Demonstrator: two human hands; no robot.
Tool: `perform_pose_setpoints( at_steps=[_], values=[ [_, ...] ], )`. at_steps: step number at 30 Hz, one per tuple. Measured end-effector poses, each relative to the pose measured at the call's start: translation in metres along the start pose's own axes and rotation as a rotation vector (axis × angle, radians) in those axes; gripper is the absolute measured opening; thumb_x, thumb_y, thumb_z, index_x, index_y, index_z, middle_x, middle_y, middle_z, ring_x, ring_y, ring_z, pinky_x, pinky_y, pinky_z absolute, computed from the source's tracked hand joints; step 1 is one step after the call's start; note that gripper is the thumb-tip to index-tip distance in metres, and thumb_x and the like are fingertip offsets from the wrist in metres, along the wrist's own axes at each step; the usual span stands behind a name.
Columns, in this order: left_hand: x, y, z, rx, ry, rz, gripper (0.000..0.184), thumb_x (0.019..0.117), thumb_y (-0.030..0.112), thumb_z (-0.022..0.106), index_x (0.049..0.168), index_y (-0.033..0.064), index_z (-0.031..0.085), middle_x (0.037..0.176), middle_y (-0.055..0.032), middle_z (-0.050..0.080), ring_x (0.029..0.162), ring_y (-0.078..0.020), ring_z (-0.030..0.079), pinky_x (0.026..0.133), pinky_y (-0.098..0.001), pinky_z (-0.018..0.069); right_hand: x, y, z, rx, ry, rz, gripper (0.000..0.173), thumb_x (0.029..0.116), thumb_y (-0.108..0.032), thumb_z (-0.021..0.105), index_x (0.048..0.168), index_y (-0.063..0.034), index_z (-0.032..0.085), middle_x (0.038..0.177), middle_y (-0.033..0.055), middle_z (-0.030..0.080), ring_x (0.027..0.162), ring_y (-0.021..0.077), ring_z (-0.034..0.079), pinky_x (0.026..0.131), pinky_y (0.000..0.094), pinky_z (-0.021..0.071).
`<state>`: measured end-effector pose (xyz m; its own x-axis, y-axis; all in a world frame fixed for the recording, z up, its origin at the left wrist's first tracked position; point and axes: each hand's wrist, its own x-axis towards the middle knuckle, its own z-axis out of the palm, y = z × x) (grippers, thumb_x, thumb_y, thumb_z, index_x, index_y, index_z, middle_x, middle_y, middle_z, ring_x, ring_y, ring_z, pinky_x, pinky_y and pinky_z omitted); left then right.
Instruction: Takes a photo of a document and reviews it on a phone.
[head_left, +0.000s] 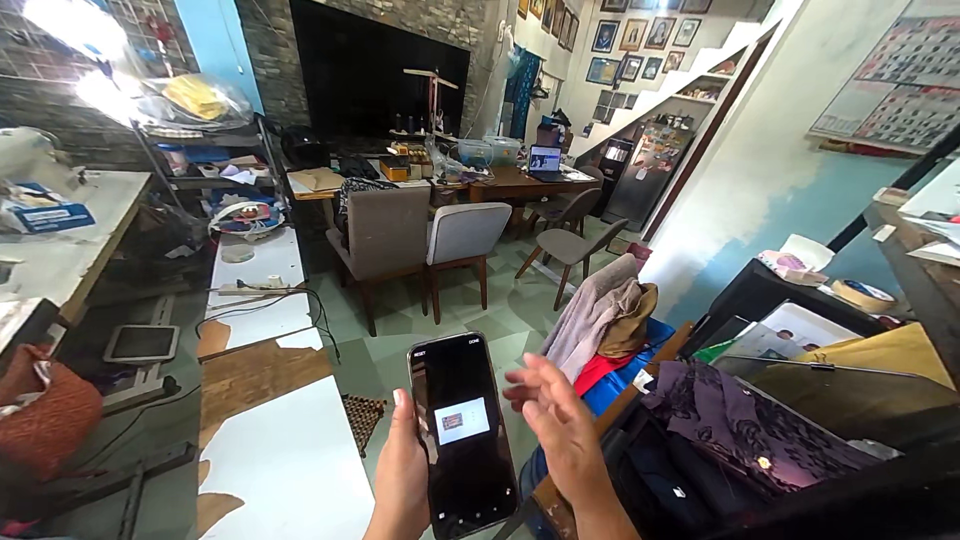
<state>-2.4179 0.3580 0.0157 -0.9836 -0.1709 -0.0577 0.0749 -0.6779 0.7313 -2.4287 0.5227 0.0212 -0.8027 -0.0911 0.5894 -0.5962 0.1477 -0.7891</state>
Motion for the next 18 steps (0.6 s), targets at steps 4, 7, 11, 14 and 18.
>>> perform_pose_setpoints(
  at_steps=[4,7,11,14,18],
  values=[
    [-0.005,0.002,0.005,0.001,0.013,-0.01,0.061,0.1108,0.038,0.006,0.122,0.0067,0.057,0.099,-0.0017,0.075,0.093,-0.0091,0.073,0.083,-0.0295,0.0626,0.031,-0.008,-0.002,-0.121,0.073,0.013,0.037,0.0982,-0.018,0.053,0.127,0.0024,0.065,0.113,0.0098,0.07,0.104,0.0111,0.067,0.089,0.0288,0.0565],
    [-0.007,0.001,0.004,0.017,-0.008,0.009,0.057,0.1113,0.036,0.009,0.125,0.0065,0.056,0.103,-0.0013,0.075,0.098,-0.0087,0.072,0.087,-0.0291,0.0613,0.046,-0.012,0.0,-0.171,0.039,0.039,0.035,0.0984,-0.018,0.054,0.125,-0.0004,0.068,0.11,0.0075,0.071,0.099,0.0086,0.068,0.085,0.0263,0.0562],
    [-0.007,0.0,0.001,0.054,-0.028,0.043,0.056,0.1115,0.033,0.01,0.124,0.0056,0.057,0.105,-0.0007,0.074,0.1,-0.007,0.071,0.091,-0.0281,0.0596,0.056,-0.015,0.007,-0.173,0.0,0.066,0.035,0.0989,-0.018,0.054,0.125,-0.0005,0.07,0.103,0.0067,0.074,0.089,0.0072,0.069,0.08,0.0262,0.0568],
    [-0.008,0.0,0.002,0.056,-0.025,0.054,0.055,0.1117,0.031,0.01,0.124,0.0059,0.057,0.104,0.001,0.075,0.1,-0.0049,0.071,0.09,-0.0257,0.0593,0.059,-0.017,0.012,-0.19,-0.006,0.04,0.032,0.0982,-0.017,0.056,0.118,-0.0002,0.073,0.102,0.0069,0.075,0.087,0.0056,0.069,0.079,0.0252,0.0568],
    [-0.008,0.0,0.002,0.063,-0.032,0.055,0.056,0.1116,0.031,0.009,0.124,0.0061,0.058,0.104,0.0007,0.075,0.1,-0.0054,0.071,0.091,-0.0263,0.0594,0.061,-0.013,0.018,-0.203,0.027,-0.024,0.025,0.0945,-0.014,0.059,0.107,-0.0013,0.077,0.085,0.002,0.073,0.073,0.0011,0.065,0.068,0.0194,0.0549]
  ],
)
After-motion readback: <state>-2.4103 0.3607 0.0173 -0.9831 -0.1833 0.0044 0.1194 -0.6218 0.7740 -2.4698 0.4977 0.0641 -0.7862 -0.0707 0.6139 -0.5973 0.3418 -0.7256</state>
